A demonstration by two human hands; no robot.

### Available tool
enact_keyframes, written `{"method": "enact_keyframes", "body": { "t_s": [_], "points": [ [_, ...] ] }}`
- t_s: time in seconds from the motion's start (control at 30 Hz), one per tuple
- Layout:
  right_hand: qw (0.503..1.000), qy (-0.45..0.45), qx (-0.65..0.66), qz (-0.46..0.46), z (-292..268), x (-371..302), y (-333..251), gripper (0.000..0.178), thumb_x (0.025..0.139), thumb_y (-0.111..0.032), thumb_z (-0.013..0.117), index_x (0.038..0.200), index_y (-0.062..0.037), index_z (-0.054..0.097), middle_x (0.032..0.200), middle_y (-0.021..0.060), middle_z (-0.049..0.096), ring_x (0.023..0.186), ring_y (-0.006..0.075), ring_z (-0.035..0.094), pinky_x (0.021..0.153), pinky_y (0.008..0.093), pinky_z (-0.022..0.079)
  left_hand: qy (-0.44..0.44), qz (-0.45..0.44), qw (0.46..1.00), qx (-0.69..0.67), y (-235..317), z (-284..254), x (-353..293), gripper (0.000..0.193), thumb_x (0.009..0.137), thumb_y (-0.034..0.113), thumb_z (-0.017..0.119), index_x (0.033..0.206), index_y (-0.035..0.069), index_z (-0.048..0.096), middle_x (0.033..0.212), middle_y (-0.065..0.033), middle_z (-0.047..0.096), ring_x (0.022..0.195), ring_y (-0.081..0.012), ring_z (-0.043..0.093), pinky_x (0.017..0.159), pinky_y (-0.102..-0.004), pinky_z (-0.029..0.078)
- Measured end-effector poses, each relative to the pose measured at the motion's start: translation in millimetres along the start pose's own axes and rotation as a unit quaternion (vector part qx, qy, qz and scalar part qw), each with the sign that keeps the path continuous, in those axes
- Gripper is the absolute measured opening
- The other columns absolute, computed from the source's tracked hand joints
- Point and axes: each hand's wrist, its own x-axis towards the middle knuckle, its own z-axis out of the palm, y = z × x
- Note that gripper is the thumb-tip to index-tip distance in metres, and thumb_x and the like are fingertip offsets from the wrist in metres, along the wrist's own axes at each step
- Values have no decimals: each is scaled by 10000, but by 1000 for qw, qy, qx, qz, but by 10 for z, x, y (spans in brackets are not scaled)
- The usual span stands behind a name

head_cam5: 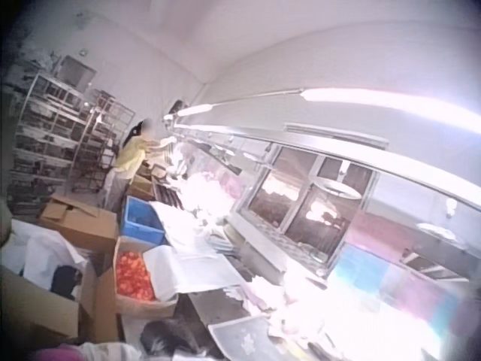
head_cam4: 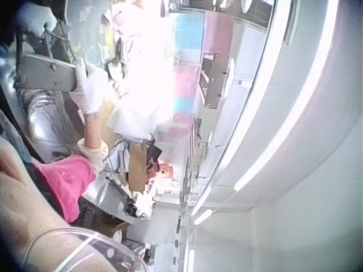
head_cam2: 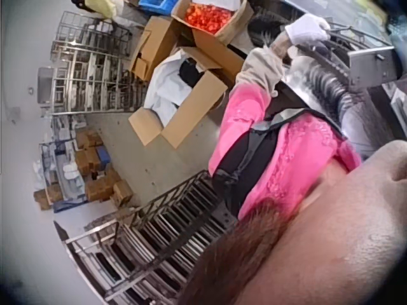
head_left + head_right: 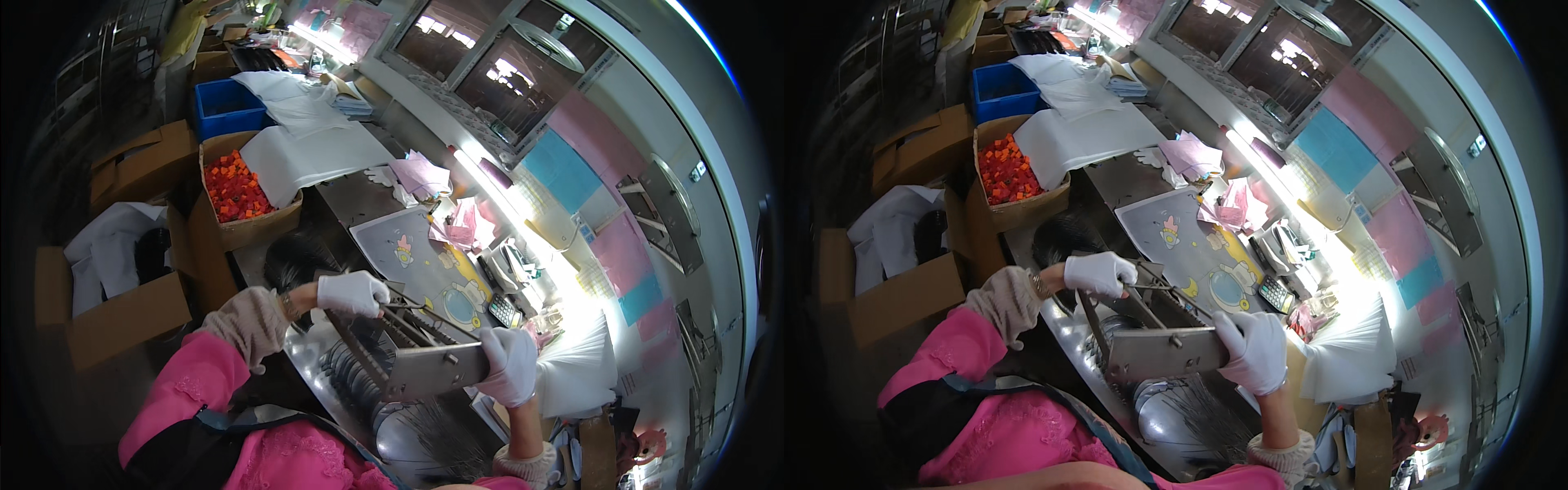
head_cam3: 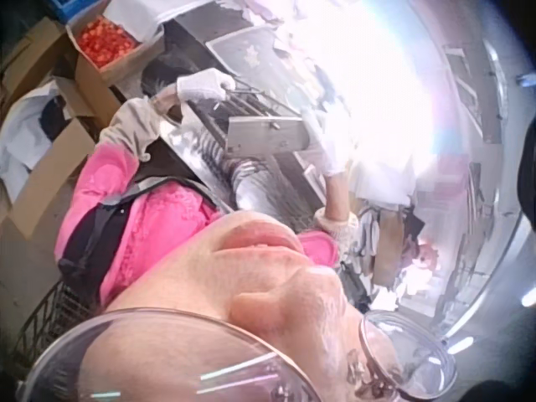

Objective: The person repeatedly picks up black coiled items from a cardboard box, places them into a metal rack on a worktable, and then removes them to place them back into the box. The cycle repeats multiple times.

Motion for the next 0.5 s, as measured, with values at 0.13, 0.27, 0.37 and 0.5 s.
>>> {"method": "enact_keyframes", "body": {
  "t_s": [0.13,0.27,0.37,0.5],
  "points": [
    [992,49,33,114,-329,640,313,698,702,66,642,1372,-70,504,891,137,609,798,318,592,723,422,460,-51,-89,988,-112,367,-558,191,255,930,190,544,1067,3,649,872,11,623,742,-121,594,687,-313,505],
    [966,115,59,224,-522,1262,791,601,841,132,549,1398,-85,483,1145,172,648,1058,282,643,907,333,494,235,99,965,-61,178,-1146,-118,300,959,172,516,1167,-7,636,1132,-83,650,1036,-145,606,921,-268,462],
    [957,220,-78,171,-649,1741,1215,503,901,44,528,1365,-149,519,1173,193,635,1066,319,642,896,347,508,399,-20,901,-169,-389,-1366,-588,262,930,106,469,1009,-43,670,986,-90,679,932,-162,646,870,-267,498],
    [880,265,-344,195,-750,2555,1902,366,963,-138,483,1317,-204,551,989,144,638,893,331,657,724,414,543,352,-109,912,-181,-1282,-1188,-1127,247,943,143,466,947,16,678,876,-31,679,833,-110,632,768,-258,494]
  ]
}}
